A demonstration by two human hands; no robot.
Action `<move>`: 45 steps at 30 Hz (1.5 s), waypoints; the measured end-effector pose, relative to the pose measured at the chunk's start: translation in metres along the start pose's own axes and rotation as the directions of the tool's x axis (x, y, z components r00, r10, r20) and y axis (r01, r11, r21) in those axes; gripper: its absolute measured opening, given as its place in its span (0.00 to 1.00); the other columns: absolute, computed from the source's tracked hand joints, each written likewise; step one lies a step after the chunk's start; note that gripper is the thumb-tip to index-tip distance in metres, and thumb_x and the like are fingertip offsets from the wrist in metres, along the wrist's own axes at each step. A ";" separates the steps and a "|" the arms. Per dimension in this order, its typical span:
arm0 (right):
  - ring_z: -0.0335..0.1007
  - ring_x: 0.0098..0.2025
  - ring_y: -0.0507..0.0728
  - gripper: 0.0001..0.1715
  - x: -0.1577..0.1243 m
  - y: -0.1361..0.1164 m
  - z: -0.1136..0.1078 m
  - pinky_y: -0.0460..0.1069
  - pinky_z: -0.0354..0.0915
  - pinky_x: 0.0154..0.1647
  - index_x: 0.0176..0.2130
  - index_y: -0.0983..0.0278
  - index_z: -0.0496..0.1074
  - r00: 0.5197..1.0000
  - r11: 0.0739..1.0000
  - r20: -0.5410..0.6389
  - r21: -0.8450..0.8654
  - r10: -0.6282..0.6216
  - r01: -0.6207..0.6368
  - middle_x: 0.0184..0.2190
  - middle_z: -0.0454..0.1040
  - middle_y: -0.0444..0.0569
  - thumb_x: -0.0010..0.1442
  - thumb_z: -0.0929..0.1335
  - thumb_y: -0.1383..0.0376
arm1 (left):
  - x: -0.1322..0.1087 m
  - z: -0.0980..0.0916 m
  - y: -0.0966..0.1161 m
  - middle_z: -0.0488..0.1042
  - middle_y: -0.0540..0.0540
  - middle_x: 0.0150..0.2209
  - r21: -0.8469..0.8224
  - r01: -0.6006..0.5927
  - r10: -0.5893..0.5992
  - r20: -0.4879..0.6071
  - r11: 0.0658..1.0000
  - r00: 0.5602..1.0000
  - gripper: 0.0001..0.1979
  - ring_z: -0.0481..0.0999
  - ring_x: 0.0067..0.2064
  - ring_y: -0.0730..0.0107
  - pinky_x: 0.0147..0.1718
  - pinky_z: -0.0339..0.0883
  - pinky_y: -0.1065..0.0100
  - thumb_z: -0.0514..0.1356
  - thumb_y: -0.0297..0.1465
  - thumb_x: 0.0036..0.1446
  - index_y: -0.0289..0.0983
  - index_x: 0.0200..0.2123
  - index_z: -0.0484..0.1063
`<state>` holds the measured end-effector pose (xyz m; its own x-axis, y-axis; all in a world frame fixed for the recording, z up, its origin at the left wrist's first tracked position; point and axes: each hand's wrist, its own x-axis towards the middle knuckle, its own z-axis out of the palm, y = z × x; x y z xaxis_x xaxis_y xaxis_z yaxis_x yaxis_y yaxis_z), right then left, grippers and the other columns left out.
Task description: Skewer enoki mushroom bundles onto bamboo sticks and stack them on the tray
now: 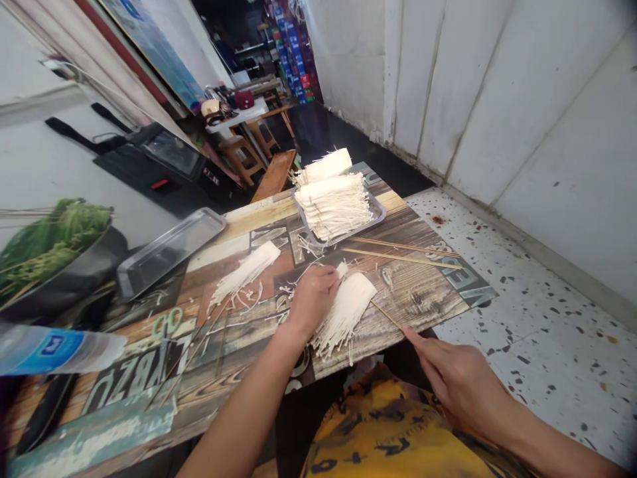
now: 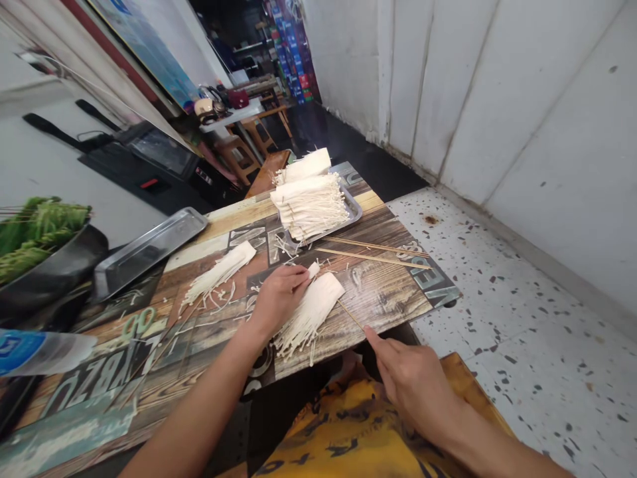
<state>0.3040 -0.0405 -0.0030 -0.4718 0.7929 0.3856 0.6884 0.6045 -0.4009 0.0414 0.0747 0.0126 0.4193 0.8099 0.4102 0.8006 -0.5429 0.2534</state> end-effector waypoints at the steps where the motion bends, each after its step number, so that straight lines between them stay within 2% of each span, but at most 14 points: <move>1: 0.74 0.27 0.53 0.23 0.001 -0.001 0.000 0.46 0.69 0.27 0.56 0.76 0.64 1.000 1.000 0.000 -0.019 -0.005 0.005 0.29 0.78 0.51 0.65 0.57 0.74 | 0.000 0.000 0.000 0.78 0.44 0.34 0.003 0.002 -0.002 0.002 1.000 1.000 0.10 0.74 0.37 0.65 0.38 0.68 0.65 0.57 0.25 0.60 0.37 0.28 0.76; 8: 0.69 0.20 0.53 0.22 0.007 -0.011 0.000 0.47 0.62 0.19 0.53 0.76 0.68 0.999 0.983 -0.038 -0.181 -0.026 0.019 0.23 0.73 0.46 0.64 0.56 0.75 | 0.001 -0.004 -0.001 0.78 0.44 0.34 0.000 0.010 -0.010 0.039 1.000 0.999 0.12 0.75 0.38 0.66 0.39 0.69 0.66 0.56 0.25 0.61 0.37 0.27 0.76; 17: 0.70 0.21 0.53 0.23 0.011 -0.009 -0.002 0.47 0.61 0.20 0.53 0.77 0.66 0.998 0.967 -0.008 -0.248 -0.064 0.060 0.24 0.74 0.48 0.64 0.55 0.75 | 0.002 -0.006 0.000 0.77 0.44 0.32 -0.018 -0.011 0.012 0.050 1.000 0.999 0.13 0.75 0.37 0.66 0.38 0.69 0.66 0.54 0.25 0.61 0.36 0.26 0.75; 21: 0.69 0.21 0.54 0.24 0.015 -0.009 -0.001 0.48 0.60 0.19 0.53 0.77 0.67 0.997 0.959 -0.009 -0.275 -0.075 0.069 0.24 0.74 0.48 0.61 0.56 0.76 | 0.004 -0.009 -0.001 0.77 0.45 0.30 -0.029 -0.027 0.029 0.073 0.999 0.997 0.14 0.75 0.36 0.66 0.38 0.69 0.66 0.53 0.23 0.61 0.37 0.24 0.73; 25: 0.69 0.21 0.54 0.27 0.020 -0.004 0.002 0.47 0.63 0.21 0.54 0.77 0.67 0.996 0.957 0.041 -0.276 -0.077 0.086 0.25 0.75 0.50 0.56 0.57 0.78 | 0.006 -0.012 -0.004 0.76 0.46 0.28 -0.051 -0.046 0.051 0.098 0.998 0.994 0.15 0.76 0.36 0.66 0.39 0.69 0.66 0.54 0.22 0.59 0.38 0.21 0.70; 31: 0.69 0.23 0.53 0.27 0.029 0.005 0.011 0.45 0.65 0.25 0.54 0.70 0.70 0.998 0.963 0.069 -0.266 -0.009 0.027 0.25 0.76 0.50 0.57 0.58 0.77 | 0.006 -0.010 -0.007 0.77 0.45 0.30 -0.057 -0.050 0.057 0.125 0.997 0.991 0.15 0.77 0.38 0.65 0.41 0.70 0.65 0.53 0.23 0.59 0.38 0.22 0.71; 35: 0.71 0.24 0.52 0.27 0.034 0.004 0.013 0.43 0.64 0.26 0.55 0.68 0.70 0.998 0.976 0.062 -0.217 0.030 -0.016 0.25 0.77 0.50 0.58 0.60 0.75 | 0.004 -0.013 -0.009 0.80 0.43 0.36 -0.035 -0.022 0.025 0.089 0.999 0.996 0.12 0.79 0.41 0.64 0.43 0.71 0.64 0.53 0.25 0.61 0.37 0.30 0.76; 39: 0.73 0.25 0.53 0.25 0.035 0.001 0.013 0.44 0.67 0.28 0.55 0.66 0.70 0.999 0.992 -0.002 -0.117 0.039 -0.039 0.26 0.78 0.49 0.60 0.59 0.74 | -0.005 -0.032 -0.017 0.79 0.39 0.45 -0.011 0.133 -0.133 -0.108 0.991 0.985 0.14 0.78 0.48 0.60 0.49 0.70 0.57 0.51 0.30 0.63 0.35 0.44 0.75; 41: 0.73 0.25 0.54 0.25 0.034 -0.002 0.011 0.45 0.69 0.28 0.55 0.65 0.70 0.998 0.997 -0.063 -0.074 0.024 -0.029 0.26 0.78 0.49 0.61 0.59 0.73 | -0.013 -0.041 -0.016 0.77 0.39 0.48 -0.019 0.210 -0.210 -0.149 0.978 0.966 0.16 0.76 0.52 0.58 0.53 0.68 0.54 0.52 0.35 0.63 0.36 0.48 0.73; 43: 0.73 0.25 0.53 0.24 0.035 -0.007 0.008 0.46 0.69 0.29 0.55 0.65 0.68 0.991 0.999 -0.130 -0.033 -0.022 0.018 0.27 0.78 0.49 0.62 0.58 0.73 | -0.022 -0.047 -0.010 0.73 0.37 0.54 -0.027 0.248 -0.249 -0.110 0.968 0.962 0.23 0.72 0.56 0.54 0.54 0.66 0.51 0.56 0.41 0.60 0.37 0.55 0.68; 45: 0.73 0.25 0.53 0.24 0.037 -0.014 0.003 0.45 0.69 0.29 0.56 0.66 0.66 0.978 0.996 -0.193 -0.004 -0.085 0.086 0.29 0.79 0.49 0.63 0.58 0.74 | -0.029 -0.049 0.001 0.67 0.34 0.60 -0.047 0.280 -0.282 -0.062 0.959 0.957 0.36 0.67 0.60 0.50 0.56 0.63 0.49 0.60 0.45 0.56 0.36 0.63 0.57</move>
<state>0.2757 -0.0192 0.0146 -0.4139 0.7089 0.5711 0.6476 0.6702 -0.3625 0.0093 0.0404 0.0437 0.1490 0.9149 0.3753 0.8649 -0.3046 0.3991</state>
